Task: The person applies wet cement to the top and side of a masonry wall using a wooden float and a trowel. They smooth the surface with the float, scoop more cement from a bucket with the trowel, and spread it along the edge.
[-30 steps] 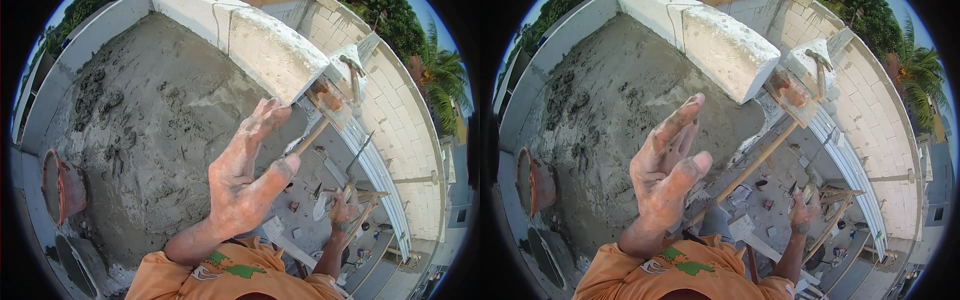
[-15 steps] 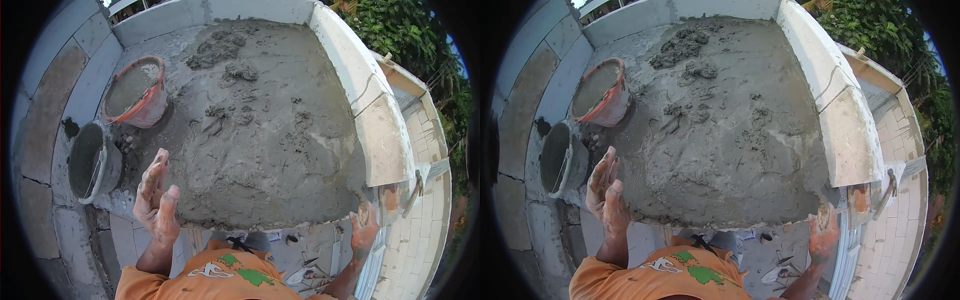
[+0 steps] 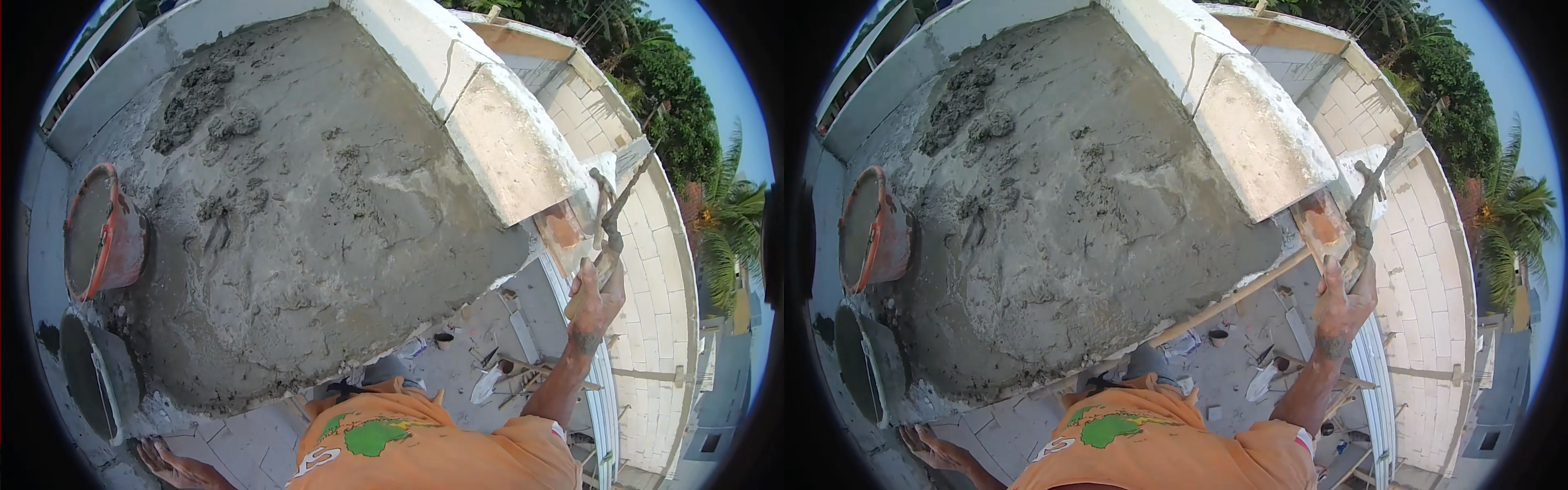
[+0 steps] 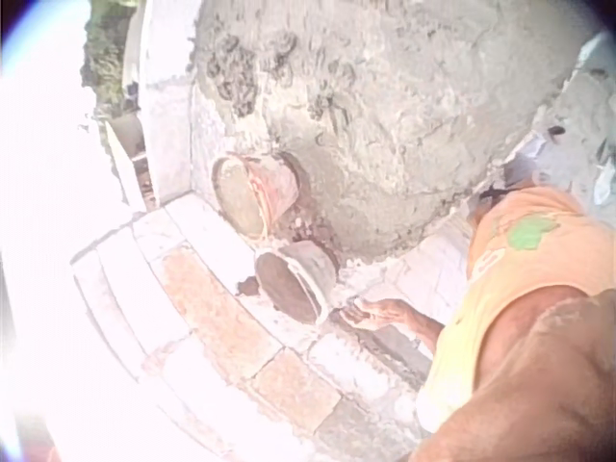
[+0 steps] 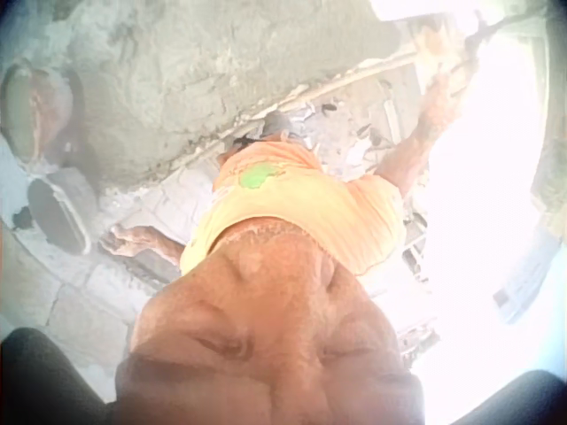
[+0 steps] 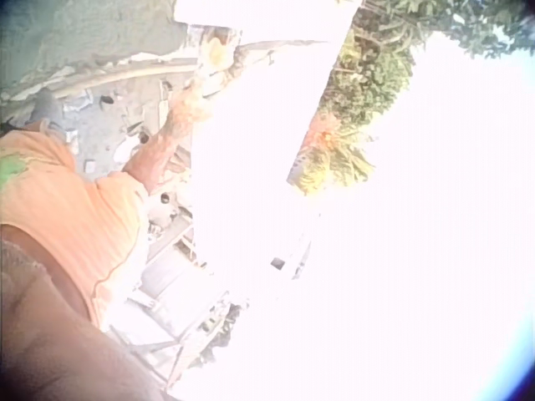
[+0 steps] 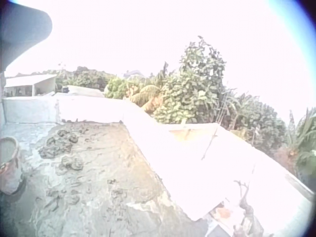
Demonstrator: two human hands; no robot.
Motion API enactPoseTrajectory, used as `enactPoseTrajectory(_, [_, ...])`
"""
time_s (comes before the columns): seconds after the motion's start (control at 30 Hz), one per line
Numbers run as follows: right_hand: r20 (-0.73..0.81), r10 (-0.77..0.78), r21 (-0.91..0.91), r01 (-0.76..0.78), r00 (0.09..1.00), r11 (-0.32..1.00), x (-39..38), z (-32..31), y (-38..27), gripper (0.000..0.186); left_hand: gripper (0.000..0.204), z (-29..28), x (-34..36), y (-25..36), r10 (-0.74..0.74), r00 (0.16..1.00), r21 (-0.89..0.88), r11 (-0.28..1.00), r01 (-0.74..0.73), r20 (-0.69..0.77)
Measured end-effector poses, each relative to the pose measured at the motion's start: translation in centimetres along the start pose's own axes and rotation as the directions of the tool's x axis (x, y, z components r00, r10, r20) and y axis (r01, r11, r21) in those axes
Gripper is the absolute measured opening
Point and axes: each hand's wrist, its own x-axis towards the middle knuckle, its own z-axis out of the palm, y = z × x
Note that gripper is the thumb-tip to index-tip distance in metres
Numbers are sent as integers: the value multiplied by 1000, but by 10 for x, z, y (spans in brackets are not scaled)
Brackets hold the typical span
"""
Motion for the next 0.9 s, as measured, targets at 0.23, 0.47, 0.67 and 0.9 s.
enactPoseTrajectory(0.23, [44,96,-86,-92,994,992,-10,-21,60,40,50,25,15,-49,-5,998,141,990,14,-68])
enactPoseTrajectory(0.47, [24,5,-544,9,1000,839,13,-35,158,48,54,71,12,-62,-5,1000,152,988,7,-17])
enactPoseTrajectory(0.67, [178,273,-665,-89,946,741,30,-21,193,56,57,92,13,-62,-10,1000,144,990,10,0])
enactPoseTrajectory(0.9, [213,246,-730,-14,946,683,43,-3,204,59,61,103,17,-64,-7,1000,150,989,6,11])
